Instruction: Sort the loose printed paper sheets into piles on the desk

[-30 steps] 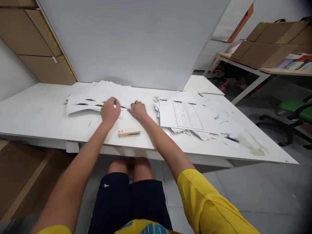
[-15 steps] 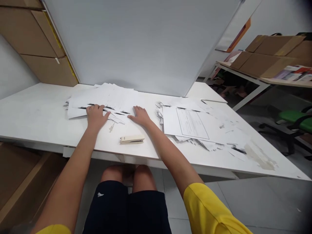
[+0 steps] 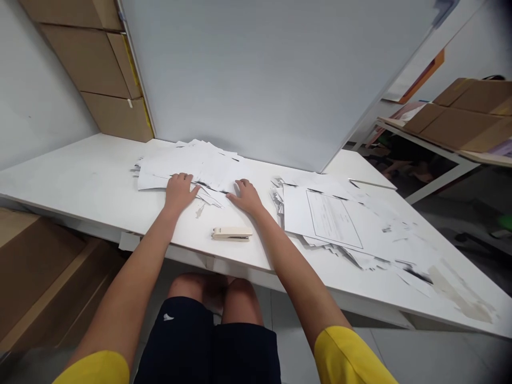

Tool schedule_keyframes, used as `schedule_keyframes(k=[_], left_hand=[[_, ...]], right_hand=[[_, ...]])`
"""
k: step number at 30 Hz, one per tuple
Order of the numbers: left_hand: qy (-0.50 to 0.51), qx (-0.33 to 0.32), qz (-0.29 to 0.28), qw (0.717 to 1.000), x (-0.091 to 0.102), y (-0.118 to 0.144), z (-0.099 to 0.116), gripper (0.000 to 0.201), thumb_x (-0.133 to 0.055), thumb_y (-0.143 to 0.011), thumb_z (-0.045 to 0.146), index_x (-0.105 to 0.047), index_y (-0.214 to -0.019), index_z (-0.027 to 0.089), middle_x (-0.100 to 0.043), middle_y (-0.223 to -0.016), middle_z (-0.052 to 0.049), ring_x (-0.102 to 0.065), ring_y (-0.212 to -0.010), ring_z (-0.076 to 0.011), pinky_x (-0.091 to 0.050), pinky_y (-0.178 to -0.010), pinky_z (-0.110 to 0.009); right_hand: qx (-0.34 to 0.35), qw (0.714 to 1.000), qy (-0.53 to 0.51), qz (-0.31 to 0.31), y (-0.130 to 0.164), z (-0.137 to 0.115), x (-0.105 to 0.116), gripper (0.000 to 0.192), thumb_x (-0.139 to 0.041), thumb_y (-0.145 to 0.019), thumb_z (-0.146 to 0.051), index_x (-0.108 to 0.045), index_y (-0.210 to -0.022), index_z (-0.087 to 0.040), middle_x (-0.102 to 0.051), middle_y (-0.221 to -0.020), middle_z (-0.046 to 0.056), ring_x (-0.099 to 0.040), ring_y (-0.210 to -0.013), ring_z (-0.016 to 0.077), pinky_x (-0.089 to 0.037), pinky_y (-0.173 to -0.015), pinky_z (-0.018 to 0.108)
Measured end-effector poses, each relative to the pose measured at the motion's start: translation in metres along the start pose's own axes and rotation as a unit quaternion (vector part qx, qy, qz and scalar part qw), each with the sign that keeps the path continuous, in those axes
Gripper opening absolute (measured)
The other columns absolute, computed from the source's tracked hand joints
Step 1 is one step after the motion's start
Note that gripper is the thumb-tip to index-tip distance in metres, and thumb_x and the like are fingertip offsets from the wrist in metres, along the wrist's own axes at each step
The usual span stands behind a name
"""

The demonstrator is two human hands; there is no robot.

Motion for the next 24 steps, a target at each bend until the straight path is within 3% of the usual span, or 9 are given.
schedule_keyframes(k=[3, 6, 9, 12, 16, 22, 24], left_hand=[[0.012, -0.04, -0.017, 0.999, 0.004, 0.002, 0.009, 0.042, -0.038, -0.096, 0.037, -0.07, -0.113, 0.014, -0.066, -0.109, -0.019, -0.056, -0.111, -0.0358, -0.044, -0.095, -0.05], [0.025, -0.047, -0.005, 0.999, 0.006, 0.002, 0.011, 0.045, -0.039, -0.095, 0.037, -0.068, -0.12, 0.014, -0.063, -0.125, -0.019, -0.05, -0.127, -0.0364, -0.037, -0.108, -0.052], [0.028, 0.087, 0.045, 0.995, 0.006, -0.001, -0.005, 0.068, -0.041, -0.093, 0.05, -0.048, -0.145, 0.007, -0.04, -0.154, -0.023, -0.026, -0.147, -0.0438, -0.018, -0.119, -0.062], [0.044, 0.198, 0.039, 0.978, 0.001, -0.002, -0.019, 0.078, -0.031, -0.094, 0.052, -0.037, -0.149, -0.004, -0.034, -0.155, -0.031, -0.026, -0.147, -0.0469, -0.016, -0.118, -0.065], [0.034, 0.144, 0.031, 0.988, 0.0, -0.002, -0.012, 0.077, -0.03, -0.094, 0.049, -0.046, -0.141, -0.009, -0.049, -0.142, -0.034, -0.042, -0.138, -0.0432, -0.025, -0.117, -0.056], [0.042, 0.051, 0.032, 0.997, 0.006, 0.006, 0.014, 0.067, -0.029, -0.096, 0.049, -0.059, -0.129, -0.001, -0.067, -0.117, -0.027, -0.06, -0.118, -0.0363, -0.033, -0.114, -0.051], [0.059, 0.05, 0.039, 0.996, 0.008, 0.007, 0.017, 0.063, -0.03, -0.097, 0.048, -0.06, -0.13, 0.002, -0.067, -0.119, -0.024, -0.057, -0.124, -0.0359, -0.03, -0.116, -0.051]], right_hand=[[0.009, 1.0, 0.0, -0.001, 0.0, -0.001, -0.002, 0.071, -0.059, -0.09, -0.05, -0.044, -0.147, -0.01, -0.036, -0.159, 0.019, -0.039, -0.144, 0.0347, -0.031, -0.119, 0.044], [0.03, 0.999, 0.0, -0.011, -0.001, -0.002, -0.005, 0.07, -0.057, -0.092, -0.048, -0.042, -0.148, -0.01, -0.036, -0.16, 0.019, -0.035, -0.148, 0.0321, -0.026, -0.122, 0.043], [0.03, 0.999, 0.002, -0.019, -0.002, -0.003, -0.006, 0.071, -0.055, -0.093, -0.049, -0.041, -0.149, -0.008, -0.036, -0.159, 0.019, -0.034, -0.148, 0.0317, -0.027, -0.122, 0.043], [0.018, 1.0, 0.005, -0.024, -0.002, -0.003, -0.005, 0.071, -0.053, -0.094, -0.05, -0.041, -0.149, -0.008, -0.04, -0.158, 0.019, -0.039, -0.145, 0.0324, -0.031, -0.119, 0.043], [0.014, 0.999, -0.007, -0.039, -0.003, -0.004, 0.0, 0.071, -0.057, -0.092, -0.051, -0.041, -0.15, -0.013, -0.051, -0.151, 0.016, -0.046, -0.139, 0.0323, -0.036, -0.115, 0.043], [0.026, 0.999, -0.004, -0.048, -0.008, -0.007, 0.005, 0.076, -0.063, -0.089, -0.051, -0.039, -0.15, -0.013, -0.05, -0.151, 0.017, -0.047, -0.138, 0.0323, -0.038, -0.113, 0.042], [0.029, 0.998, 0.007, -0.049, -0.009, -0.009, 0.005, 0.076, -0.062, -0.09, -0.051, -0.038, -0.151, -0.013, -0.05, -0.15, 0.018, -0.048, -0.137, 0.0324, -0.04, -0.111, 0.042]])
Point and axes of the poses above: each hand's wrist, its own y-axis away from the middle knuckle, its own x-axis out of the back of the hand, z = x × y, the point moved 4 cm from there along -y, towards the middle knuckle
